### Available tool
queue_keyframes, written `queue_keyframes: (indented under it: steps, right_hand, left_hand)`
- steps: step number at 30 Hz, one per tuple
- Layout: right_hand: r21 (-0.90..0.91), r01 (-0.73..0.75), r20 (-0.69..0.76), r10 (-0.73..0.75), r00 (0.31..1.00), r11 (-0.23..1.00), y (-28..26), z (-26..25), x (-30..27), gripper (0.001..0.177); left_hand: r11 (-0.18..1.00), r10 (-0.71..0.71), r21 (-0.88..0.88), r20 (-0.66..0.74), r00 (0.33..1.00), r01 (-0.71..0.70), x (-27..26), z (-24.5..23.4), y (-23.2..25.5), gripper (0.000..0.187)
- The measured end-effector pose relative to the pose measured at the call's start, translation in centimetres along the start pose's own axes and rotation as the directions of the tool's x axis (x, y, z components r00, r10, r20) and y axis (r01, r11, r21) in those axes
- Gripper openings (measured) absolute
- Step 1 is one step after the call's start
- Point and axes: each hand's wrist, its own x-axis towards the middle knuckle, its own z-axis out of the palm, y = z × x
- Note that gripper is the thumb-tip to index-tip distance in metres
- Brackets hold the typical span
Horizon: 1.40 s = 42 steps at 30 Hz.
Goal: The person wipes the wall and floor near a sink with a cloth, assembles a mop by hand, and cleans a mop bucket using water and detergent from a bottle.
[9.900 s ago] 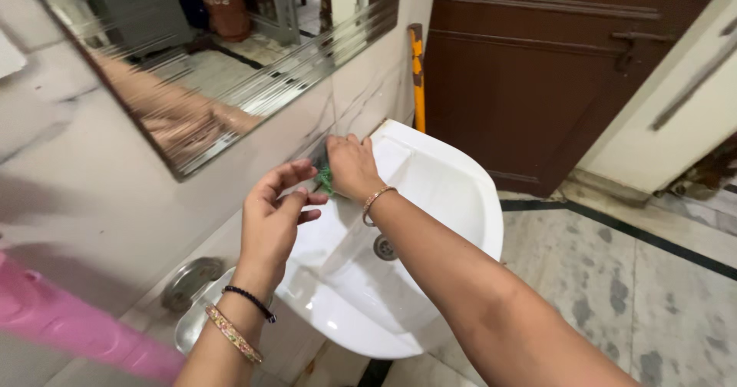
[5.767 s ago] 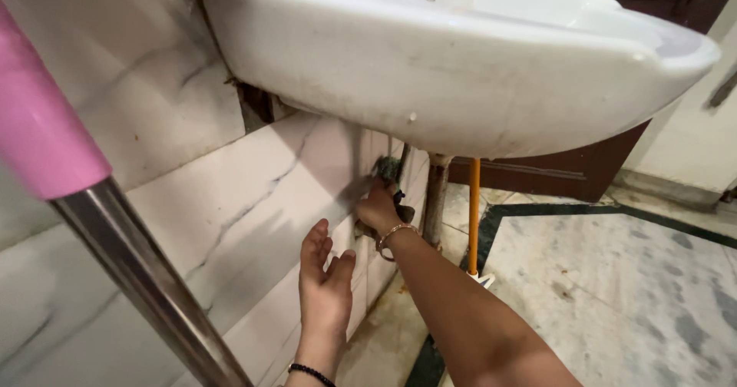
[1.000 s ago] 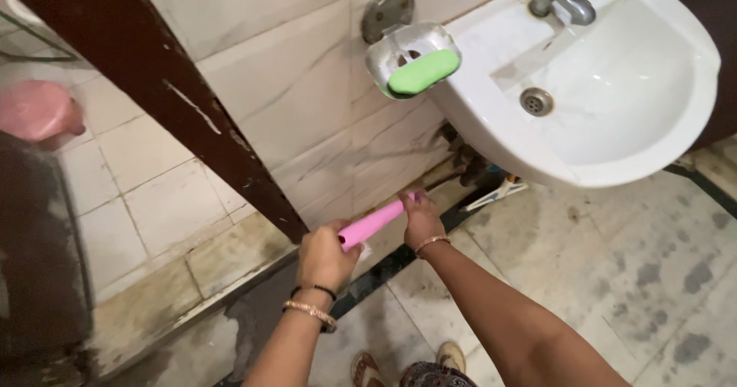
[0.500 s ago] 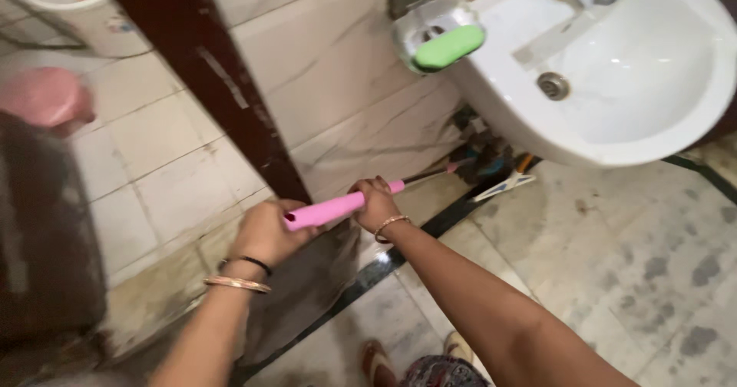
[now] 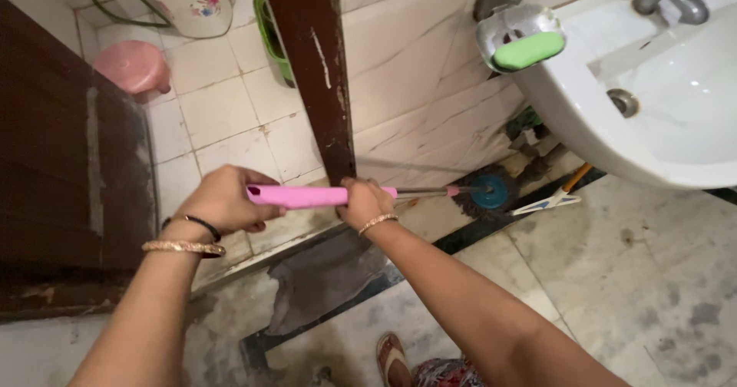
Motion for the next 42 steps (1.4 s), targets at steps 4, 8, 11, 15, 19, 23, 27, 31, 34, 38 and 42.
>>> queue_keyframes:
  steps: [4,8,11,15,19,23,27,31,34,38,42]
  right_hand:
    - [-0.096,-0.043,0.039,0.047,0.998,0.994,3.7,0.7,-0.6,0.034]
    - [-0.076,-0.073,0.056,0.078,0.995,0.994,10.1,2.6,-2.1,0.036]
    - [0.003,-0.017,-0.021,0.017,1.000,1.000,14.7,3.8,-3.4,0.043]
    - [0.034,-0.116,-0.007,0.116,0.993,0.993,18.9,3.2,-5.1,0.073]
    - [0.017,-0.242,0.027,0.241,0.970,0.970,21.7,1.5,-7.0,0.074]
    - [-0.024,-0.287,-0.001,0.287,0.958,0.958,23.6,-1.0,-7.8,0.068]
    - [-0.056,-0.344,0.027,0.345,0.938,0.937,24.4,-3.9,-8.4,0.069]
    - [-0.061,-0.387,0.015,0.388,0.921,0.920,25.3,-5.9,-8.7,0.067]
    - [-0.092,-0.368,-0.008,0.369,0.929,0.925,26.1,-6.6,-8.6,0.069]
    - [-0.086,-0.367,-0.030,0.365,0.930,0.926,25.8,-6.4,-7.9,0.069]
    - [-0.058,-0.310,-0.081,0.305,0.949,0.949,24.2,-5.3,-6.9,0.068]
  left_hand:
    - [0.999,0.053,0.002,0.003,0.999,-0.053,1.7,4.6,-1.5,0.041]
    - [0.959,0.233,0.170,-0.029,0.972,-0.225,4.2,11.6,-3.2,0.044]
    - [0.971,0.146,0.200,-0.042,0.988,-0.135,5.7,16.8,-4.0,0.047]
    - [0.976,0.132,0.179,-0.051,0.990,-0.121,8.7,21.9,-2.4,0.046]
    - [0.970,0.227,0.109,-0.064,0.972,-0.219,11.3,25.1,1.5,0.042]
    - [0.971,0.195,0.141,0.009,0.981,-0.194,13.9,28.4,6.1,0.045]
    - [0.969,0.234,0.088,-0.057,0.970,-0.229,16.5,31.8,8.9,0.048]
    - [0.976,0.195,0.102,-0.028,0.980,-0.191,19.7,34.1,10.0,0.053]
    - [0.969,0.183,0.162,0.039,0.982,-0.187,21.2,35.3,9.6,0.047]
    - [0.969,0.199,0.134,0.057,0.978,-0.205,21.4,35.2,7.5,0.054]
    - [0.942,0.262,0.207,0.040,0.964,-0.264,21.2,32.9,5.4,0.051]
